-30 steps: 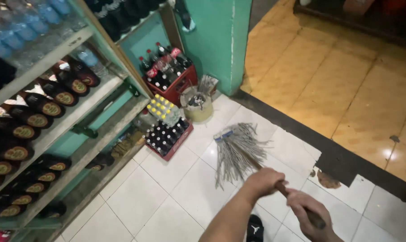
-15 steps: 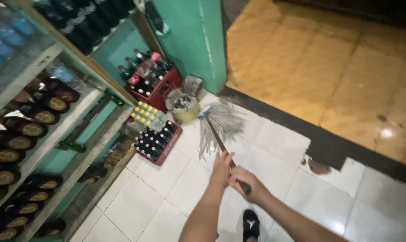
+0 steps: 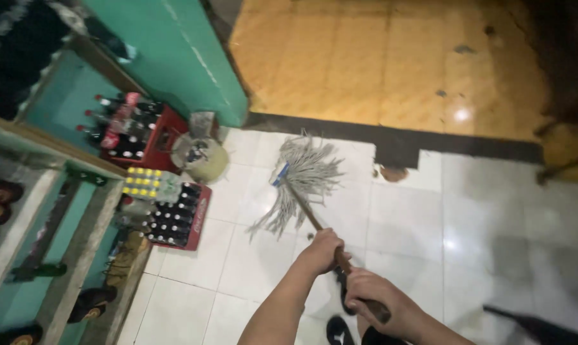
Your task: Mopping the floor in a storage area filled with drink crates.
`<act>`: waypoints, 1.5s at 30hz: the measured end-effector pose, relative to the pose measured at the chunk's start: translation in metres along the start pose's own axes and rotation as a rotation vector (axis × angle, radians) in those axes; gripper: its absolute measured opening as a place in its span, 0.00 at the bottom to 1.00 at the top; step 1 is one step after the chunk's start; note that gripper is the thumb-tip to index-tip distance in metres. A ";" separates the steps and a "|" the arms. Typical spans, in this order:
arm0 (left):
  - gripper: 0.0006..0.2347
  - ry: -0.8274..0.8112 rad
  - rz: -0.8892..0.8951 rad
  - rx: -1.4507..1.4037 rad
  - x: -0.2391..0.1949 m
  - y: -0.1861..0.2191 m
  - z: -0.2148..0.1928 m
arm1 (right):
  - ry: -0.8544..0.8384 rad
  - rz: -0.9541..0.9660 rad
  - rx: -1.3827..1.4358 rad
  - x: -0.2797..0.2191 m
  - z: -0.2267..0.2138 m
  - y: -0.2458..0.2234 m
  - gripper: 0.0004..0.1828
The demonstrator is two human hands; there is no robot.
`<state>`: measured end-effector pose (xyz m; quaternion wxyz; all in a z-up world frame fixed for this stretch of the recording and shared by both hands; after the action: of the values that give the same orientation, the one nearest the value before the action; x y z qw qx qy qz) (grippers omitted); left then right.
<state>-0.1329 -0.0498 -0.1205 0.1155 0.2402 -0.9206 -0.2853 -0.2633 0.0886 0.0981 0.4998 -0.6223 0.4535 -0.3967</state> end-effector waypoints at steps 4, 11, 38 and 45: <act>0.14 0.215 0.294 -0.213 0.019 0.052 0.030 | 0.147 0.026 -0.036 -0.052 -0.012 -0.033 0.07; 0.13 -0.131 0.258 -0.290 0.079 0.175 0.064 | 0.468 0.039 -0.151 -0.140 -0.040 -0.032 0.06; 0.31 -0.255 0.175 -0.291 0.301 0.397 0.210 | 0.914 0.271 0.028 -0.352 -0.289 0.106 0.23; 0.19 -0.340 0.389 -0.338 0.277 0.346 0.223 | 0.678 0.201 0.479 -0.354 -0.230 0.073 0.15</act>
<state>-0.5785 0.1639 -0.0790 0.0505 -0.0144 -0.8951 -0.4428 -0.5900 0.3618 0.0553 0.4891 -0.2757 0.5456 -0.6221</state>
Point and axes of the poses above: each hand's wrist, its own x-axis towards the middle knuckle, its own z-axis out of the palm, y = z × x, the point moved 2 cm from there along x, towards the middle knuckle, and after that the axes turned 6 degrees about z, right-handed, at the moved point
